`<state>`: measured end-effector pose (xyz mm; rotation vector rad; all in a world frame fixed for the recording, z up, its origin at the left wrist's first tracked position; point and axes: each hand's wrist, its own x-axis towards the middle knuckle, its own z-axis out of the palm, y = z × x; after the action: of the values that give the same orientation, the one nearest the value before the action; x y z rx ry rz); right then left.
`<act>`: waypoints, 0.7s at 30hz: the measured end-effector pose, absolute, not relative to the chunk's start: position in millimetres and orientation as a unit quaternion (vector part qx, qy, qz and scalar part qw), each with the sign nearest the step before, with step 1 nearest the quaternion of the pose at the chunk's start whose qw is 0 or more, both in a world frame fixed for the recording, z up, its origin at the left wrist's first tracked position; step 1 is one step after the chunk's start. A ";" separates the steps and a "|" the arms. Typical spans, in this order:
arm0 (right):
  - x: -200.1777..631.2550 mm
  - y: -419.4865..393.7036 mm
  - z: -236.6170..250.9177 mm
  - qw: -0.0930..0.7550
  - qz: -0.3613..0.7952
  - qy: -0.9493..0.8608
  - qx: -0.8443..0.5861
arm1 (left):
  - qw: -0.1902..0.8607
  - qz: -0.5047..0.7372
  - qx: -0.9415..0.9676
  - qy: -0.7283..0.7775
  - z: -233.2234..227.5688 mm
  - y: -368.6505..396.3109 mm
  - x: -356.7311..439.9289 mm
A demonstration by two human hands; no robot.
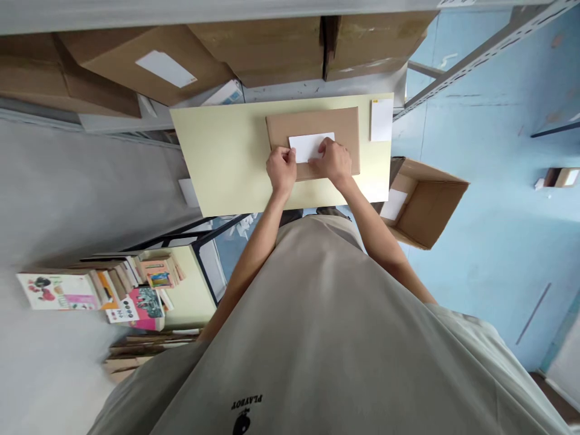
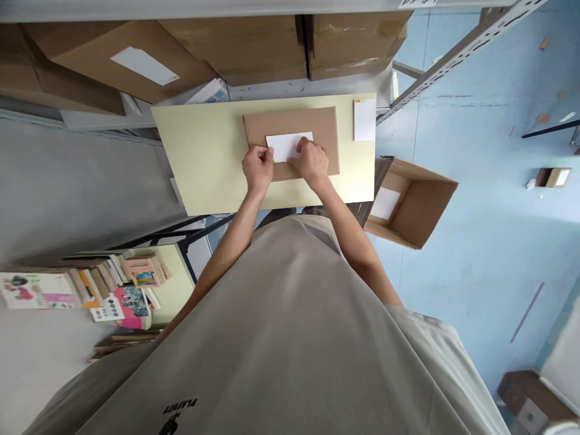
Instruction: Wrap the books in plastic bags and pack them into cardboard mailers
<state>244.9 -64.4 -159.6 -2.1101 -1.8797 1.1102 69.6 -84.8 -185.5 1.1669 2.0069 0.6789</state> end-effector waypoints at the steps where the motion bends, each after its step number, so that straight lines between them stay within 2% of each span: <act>1: 245.3 -57.1 -159.2 0.041 0.365 -0.623 -0.691 | 0.349 0.256 0.455 0.778 -184.0 -83.9 69.7; 5: 253.4 -42.6 -159.9 0.012 0.376 -0.640 -0.670 | 0.336 0.260 0.463 0.778 -183.8 -81.7 70.3; 11: 261.3 -53.0 -171.8 0.048 0.373 -0.660 -0.651 | 0.341 0.270 0.462 0.773 -187.8 -82.0 70.6; 21: 257.9 -58.8 -163.3 0.005 0.367 -0.660 -0.655 | 0.325 0.287 0.480 0.762 -189.9 -84.2 70.9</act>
<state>257.9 -58.8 -163.3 -2.0519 -2.0665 1.1497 70.9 -84.2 -189.9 1.2585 1.9987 0.7521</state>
